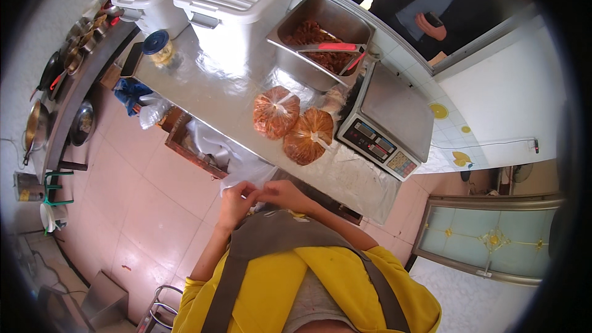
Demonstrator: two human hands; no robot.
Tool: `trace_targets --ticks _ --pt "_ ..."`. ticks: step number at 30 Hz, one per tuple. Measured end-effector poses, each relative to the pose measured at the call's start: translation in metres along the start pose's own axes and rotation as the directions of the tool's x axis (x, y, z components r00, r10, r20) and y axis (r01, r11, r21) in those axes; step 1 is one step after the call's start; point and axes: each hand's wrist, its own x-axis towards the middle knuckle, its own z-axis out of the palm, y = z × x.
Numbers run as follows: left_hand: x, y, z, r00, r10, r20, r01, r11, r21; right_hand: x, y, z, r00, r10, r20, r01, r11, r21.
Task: The person sits on the floor and peels garlic cloves by hand, placing the skins into a cardboard box. Then the person stands, moves to a stainless steel counter, and uses tongs to transfer cooked meat from a metal container into plastic bags, placing the filled bags on a digital scale.
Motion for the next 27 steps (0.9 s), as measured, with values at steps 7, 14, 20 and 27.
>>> trace_targets --ticks 7,14,20,27 --pt "0.001 0.006 -0.009 0.995 -0.056 -0.080 0.050 0.996 -0.073 0.004 0.013 -0.006 0.999 0.032 -0.044 -0.022 0.978 0.209" --pt "0.002 0.014 -0.003 1.000 0.020 -0.021 -0.019 0.999 0.051 0.006 0.006 0.000 0.997 -0.071 0.008 0.069 0.990 0.123" --pt "0.006 0.006 -0.003 0.997 -0.079 0.012 0.080 0.990 -0.120 0.007 0.004 -0.003 0.999 0.031 -0.041 -0.027 0.995 0.097" --pt "0.015 -0.014 -0.030 0.920 0.265 -0.287 -0.135 0.905 0.404 0.008 0.008 -0.035 0.819 -0.268 -0.507 0.068 0.923 -0.379"
